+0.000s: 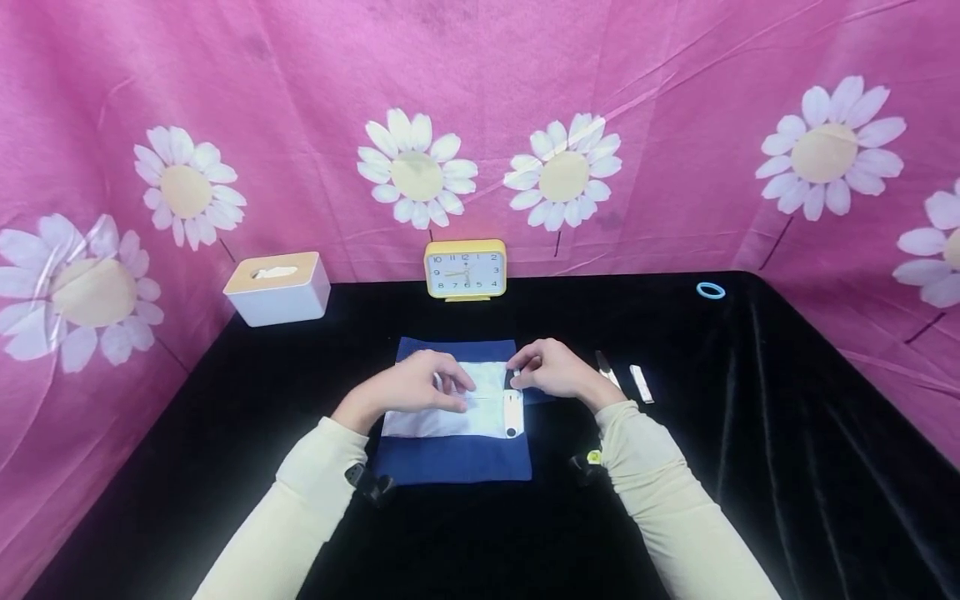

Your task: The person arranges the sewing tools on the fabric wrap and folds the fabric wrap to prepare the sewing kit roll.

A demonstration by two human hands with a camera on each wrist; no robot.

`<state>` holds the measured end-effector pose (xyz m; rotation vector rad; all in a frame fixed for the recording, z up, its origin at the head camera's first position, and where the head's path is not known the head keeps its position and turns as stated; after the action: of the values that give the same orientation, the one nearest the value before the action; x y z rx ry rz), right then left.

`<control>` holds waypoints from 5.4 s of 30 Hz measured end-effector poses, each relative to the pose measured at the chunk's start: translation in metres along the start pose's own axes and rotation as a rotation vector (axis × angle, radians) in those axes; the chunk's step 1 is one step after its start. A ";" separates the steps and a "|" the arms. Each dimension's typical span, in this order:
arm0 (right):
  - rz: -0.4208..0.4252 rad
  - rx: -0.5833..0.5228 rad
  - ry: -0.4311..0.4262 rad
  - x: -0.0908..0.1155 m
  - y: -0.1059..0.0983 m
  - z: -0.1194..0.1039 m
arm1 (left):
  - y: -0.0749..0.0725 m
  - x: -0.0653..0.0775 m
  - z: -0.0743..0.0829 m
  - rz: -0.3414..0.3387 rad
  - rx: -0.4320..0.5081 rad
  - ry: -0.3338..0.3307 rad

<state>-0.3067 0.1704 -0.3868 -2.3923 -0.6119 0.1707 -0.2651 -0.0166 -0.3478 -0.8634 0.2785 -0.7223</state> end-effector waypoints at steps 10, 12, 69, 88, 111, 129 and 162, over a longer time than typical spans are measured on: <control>0.006 -0.004 -0.013 0.000 -0.001 0.001 | 0.039 -0.004 0.017 -0.042 0.040 0.014; 0.003 -0.004 -0.016 0.000 -0.001 0.001 | 0.043 -0.002 0.018 -0.037 0.013 0.032; 0.031 -0.001 0.026 0.001 -0.002 0.001 | 0.045 -0.001 0.018 -0.070 0.045 0.093; 0.000 -0.040 -0.012 0.001 0.000 -0.001 | 0.044 0.000 0.016 -0.073 0.061 0.059; -0.002 -0.016 -0.002 0.004 -0.001 0.004 | 0.037 -0.001 0.009 -0.040 0.086 0.006; 0.077 -0.127 0.031 0.009 -0.011 -0.004 | 0.001 0.002 -0.030 0.181 0.061 -0.091; 0.418 -0.150 0.036 0.092 -0.109 0.068 | 0.016 -0.003 -0.038 0.274 -0.024 -0.120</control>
<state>-0.2858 0.3262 -0.3676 -2.6377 -0.1028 0.2666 -0.2785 -0.0303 -0.3843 -0.8676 0.2918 -0.4120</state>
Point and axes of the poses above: each hand's wrist, its own x-axis away from the middle knuckle, its own y-axis out of the palm, z = x × y, the point moved 7 cm from there along -x, towards the middle knuckle, and after that the axes turned 3 degrees about -x, right-handed, at the moved point
